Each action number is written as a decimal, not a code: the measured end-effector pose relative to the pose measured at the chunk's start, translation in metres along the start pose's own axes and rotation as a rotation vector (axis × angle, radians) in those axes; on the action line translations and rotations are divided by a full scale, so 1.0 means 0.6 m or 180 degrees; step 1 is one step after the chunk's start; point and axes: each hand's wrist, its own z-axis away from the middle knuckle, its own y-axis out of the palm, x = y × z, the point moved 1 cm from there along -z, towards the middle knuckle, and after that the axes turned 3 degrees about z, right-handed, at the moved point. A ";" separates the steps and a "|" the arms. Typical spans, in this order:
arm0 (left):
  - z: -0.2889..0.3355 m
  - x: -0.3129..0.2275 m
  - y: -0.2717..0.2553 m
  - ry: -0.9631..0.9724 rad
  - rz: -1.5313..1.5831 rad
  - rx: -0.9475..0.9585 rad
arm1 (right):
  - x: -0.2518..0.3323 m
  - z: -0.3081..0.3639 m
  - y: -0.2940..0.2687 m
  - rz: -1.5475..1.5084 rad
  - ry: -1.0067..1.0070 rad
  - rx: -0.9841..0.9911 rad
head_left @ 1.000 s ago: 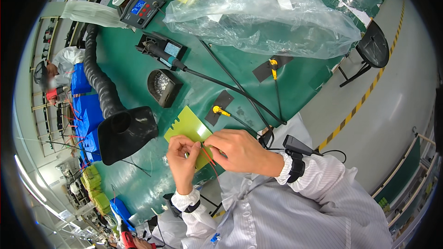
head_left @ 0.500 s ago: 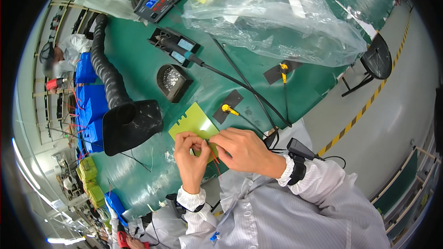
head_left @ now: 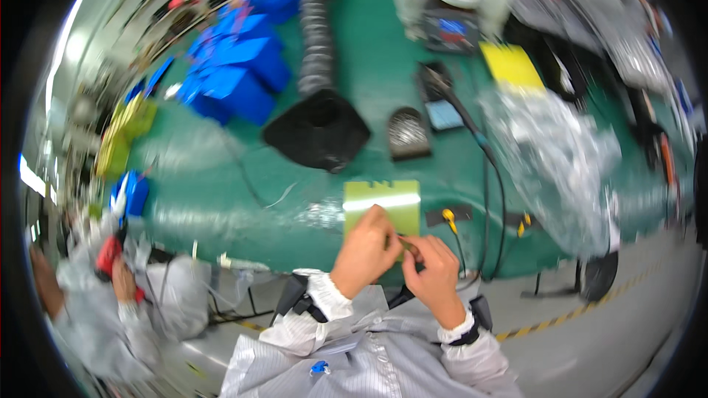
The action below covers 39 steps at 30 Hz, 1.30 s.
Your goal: Assembling electronic components, connecting wires to a PCB, and handling lithium-ion battery cells in a factory environment.
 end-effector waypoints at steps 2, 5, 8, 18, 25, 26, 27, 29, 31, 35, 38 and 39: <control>0.006 0.000 -0.004 0.0090 0.0262 -0.0149 | -0.003 0.006 0.009 -0.0005 -0.0151 0.0106; 0.024 -0.008 -0.040 -0.0284 0.0908 -0.0315 | 0.003 0.014 0.008 0.0024 0.0004 0.0033; 0.039 0.005 -0.065 -0.0205 0.1111 -0.0747 | -0.003 0.011 -0.002 0.0134 0.0034 0.0069; 0.034 -0.013 -0.024 0.0034 0.0434 -0.0520 | -0.014 0.012 0.006 -0.0002 0.0016 -0.0061; 0.025 0.011 0.000 0.0007 0.0536 -0.0612 | -0.009 0.014 0.001 0.0028 -0.0009 0.0004; 0.025 0.007 -0.003 -0.0025 0.0541 -0.0579 | -0.008 0.014 -0.002 0.0020 -0.0012 -0.0015; 0.025 0.004 -0.004 -0.0062 0.0546 -0.0547 | -0.007 0.015 -0.004 0.0010 -0.0014 -0.0030; 0.022 0.007 -0.004 -0.0074 0.0523 -0.0553 | -0.006 0.014 0.001 -0.0001 -0.0017 -0.0016; 0.022 0.016 -0.009 -0.0090 0.0494 -0.0544 | -0.008 0.014 0.007 -0.0019 -0.0006 -0.0003; 0.060 0.060 -0.120 -0.0248 0.0907 -0.1424 | -0.011 0.017 0.020 0.0044 0.0054 -0.0051; 0.145 0.120 -0.250 -0.0560 0.1153 -0.2226 | -0.013 0.008 0.006 0.0138 0.0070 -0.0152; 0.192 0.147 -0.296 -0.0638 0.0935 -0.2595 | -0.010 0.008 0.006 0.0091 0.0091 -0.0122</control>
